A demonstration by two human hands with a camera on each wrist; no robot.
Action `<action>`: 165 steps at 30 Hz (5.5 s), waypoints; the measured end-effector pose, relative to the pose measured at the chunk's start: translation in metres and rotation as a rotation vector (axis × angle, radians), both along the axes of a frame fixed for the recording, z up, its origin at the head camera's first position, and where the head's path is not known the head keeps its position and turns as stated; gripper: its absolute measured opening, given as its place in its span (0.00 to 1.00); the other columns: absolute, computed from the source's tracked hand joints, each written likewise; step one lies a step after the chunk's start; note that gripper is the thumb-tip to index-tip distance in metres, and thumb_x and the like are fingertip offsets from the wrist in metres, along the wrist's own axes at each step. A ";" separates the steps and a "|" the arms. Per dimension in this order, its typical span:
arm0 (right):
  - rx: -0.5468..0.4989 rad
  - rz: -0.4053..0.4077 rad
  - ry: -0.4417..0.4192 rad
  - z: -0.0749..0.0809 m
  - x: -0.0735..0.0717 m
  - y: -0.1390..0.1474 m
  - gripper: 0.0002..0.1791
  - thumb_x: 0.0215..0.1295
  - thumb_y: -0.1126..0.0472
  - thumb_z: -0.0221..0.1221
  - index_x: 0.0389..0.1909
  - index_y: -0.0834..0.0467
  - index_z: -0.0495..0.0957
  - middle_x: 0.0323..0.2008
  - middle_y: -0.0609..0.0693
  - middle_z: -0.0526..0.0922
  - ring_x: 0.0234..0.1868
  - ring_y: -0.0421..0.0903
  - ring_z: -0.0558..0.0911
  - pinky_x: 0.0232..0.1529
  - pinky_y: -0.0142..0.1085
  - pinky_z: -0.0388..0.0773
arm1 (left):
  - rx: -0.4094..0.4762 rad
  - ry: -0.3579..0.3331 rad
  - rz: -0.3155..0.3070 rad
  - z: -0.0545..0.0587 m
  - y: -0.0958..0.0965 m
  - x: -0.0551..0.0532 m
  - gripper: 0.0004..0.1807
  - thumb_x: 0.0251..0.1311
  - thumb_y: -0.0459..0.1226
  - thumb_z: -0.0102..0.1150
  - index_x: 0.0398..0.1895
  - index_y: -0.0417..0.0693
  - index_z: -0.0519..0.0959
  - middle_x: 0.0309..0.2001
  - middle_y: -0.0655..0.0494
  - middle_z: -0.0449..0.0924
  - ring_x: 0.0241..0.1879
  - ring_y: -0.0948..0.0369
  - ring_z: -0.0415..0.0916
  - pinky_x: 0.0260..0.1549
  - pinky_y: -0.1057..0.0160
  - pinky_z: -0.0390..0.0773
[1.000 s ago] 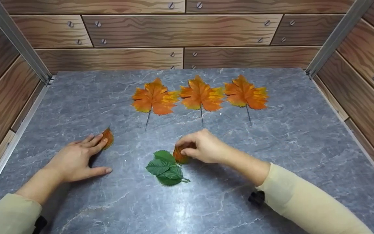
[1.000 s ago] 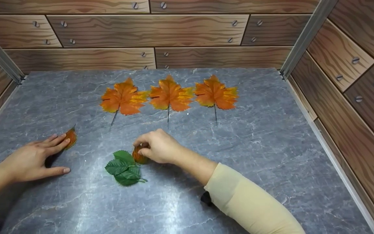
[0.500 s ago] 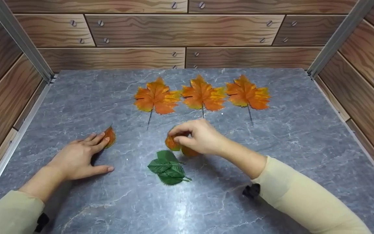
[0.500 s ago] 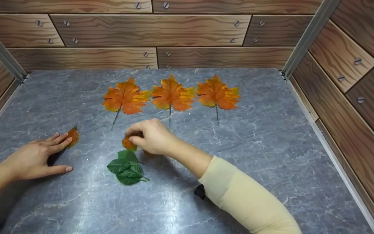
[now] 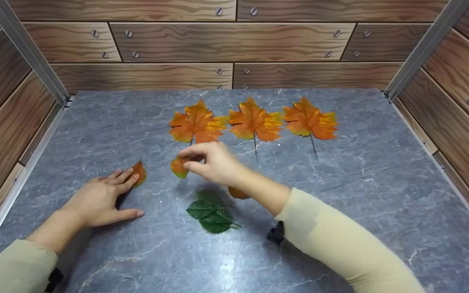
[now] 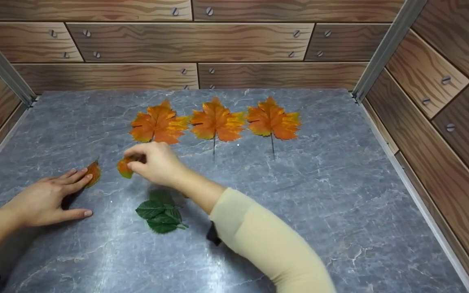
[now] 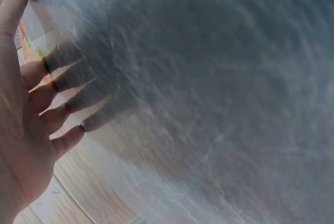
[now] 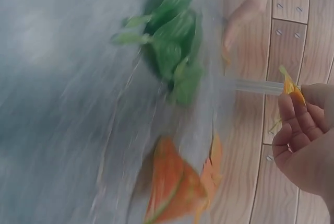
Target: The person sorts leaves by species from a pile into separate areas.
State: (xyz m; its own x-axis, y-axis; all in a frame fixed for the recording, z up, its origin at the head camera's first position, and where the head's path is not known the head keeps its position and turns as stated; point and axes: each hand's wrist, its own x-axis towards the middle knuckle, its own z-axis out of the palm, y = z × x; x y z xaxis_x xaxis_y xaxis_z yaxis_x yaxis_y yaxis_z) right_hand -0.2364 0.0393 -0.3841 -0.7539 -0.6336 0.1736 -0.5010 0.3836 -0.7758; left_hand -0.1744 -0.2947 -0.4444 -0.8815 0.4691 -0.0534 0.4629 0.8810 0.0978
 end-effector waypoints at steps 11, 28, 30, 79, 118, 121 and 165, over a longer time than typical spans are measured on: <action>0.069 0.069 -0.046 -0.022 -0.006 -0.039 0.22 0.78 0.61 0.61 0.69 0.57 0.81 0.62 0.50 0.86 0.55 0.41 0.85 0.58 0.42 0.81 | -0.003 -0.008 0.003 0.000 0.001 0.000 0.61 0.60 0.81 0.47 0.80 0.41 0.67 0.79 0.37 0.63 0.73 0.33 0.65 0.65 0.28 0.68; 0.108 0.107 -0.192 -0.044 -0.019 -0.049 0.26 0.78 0.65 0.59 0.74 0.56 0.76 0.69 0.53 0.80 0.40 0.39 0.81 0.33 0.29 0.73 | -0.008 0.006 0.001 -0.001 0.001 0.000 0.60 0.61 0.80 0.48 0.80 0.43 0.67 0.79 0.38 0.63 0.74 0.34 0.65 0.64 0.28 0.68; 0.109 0.107 -0.197 -0.045 -0.019 -0.050 0.26 0.77 0.65 0.59 0.74 0.56 0.76 0.69 0.53 0.80 0.41 0.38 0.81 0.34 0.29 0.74 | -0.008 0.002 0.003 -0.001 0.001 0.000 0.61 0.60 0.80 0.47 0.80 0.43 0.67 0.79 0.38 0.63 0.74 0.34 0.65 0.64 0.28 0.68; 0.076 0.163 -0.222 -0.049 -0.020 -0.053 0.32 0.78 0.66 0.60 0.80 0.57 0.68 0.69 0.56 0.79 0.63 0.49 0.82 0.59 0.32 0.78 | -0.009 -0.010 0.005 -0.001 0.000 0.000 0.61 0.61 0.80 0.48 0.81 0.42 0.66 0.79 0.37 0.62 0.74 0.34 0.64 0.66 0.29 0.67; 0.000 0.044 -0.311 -0.009 -0.021 0.132 0.27 0.74 0.63 0.66 0.72 0.59 0.77 0.60 0.62 0.85 0.61 0.53 0.84 0.60 0.42 0.82 | -0.013 -0.003 0.004 -0.001 0.002 0.001 0.60 0.61 0.79 0.49 0.81 0.43 0.66 0.79 0.37 0.63 0.74 0.34 0.65 0.64 0.29 0.69; 0.003 0.050 -0.352 -0.018 -0.020 0.141 0.26 0.74 0.64 0.66 0.71 0.62 0.77 0.61 0.63 0.84 0.62 0.56 0.84 0.61 0.42 0.81 | -0.012 -0.006 0.004 -0.001 0.002 0.001 0.60 0.61 0.79 0.49 0.81 0.43 0.66 0.79 0.37 0.63 0.74 0.34 0.65 0.64 0.28 0.69; 0.046 0.255 -0.527 -0.059 -0.015 0.169 0.27 0.73 0.65 0.66 0.72 0.58 0.78 0.71 0.51 0.78 0.74 0.50 0.73 0.73 0.40 0.68 | 0.023 0.021 -0.010 -0.002 -0.001 0.002 0.58 0.62 0.78 0.52 0.80 0.43 0.67 0.79 0.38 0.63 0.74 0.34 0.65 0.66 0.31 0.68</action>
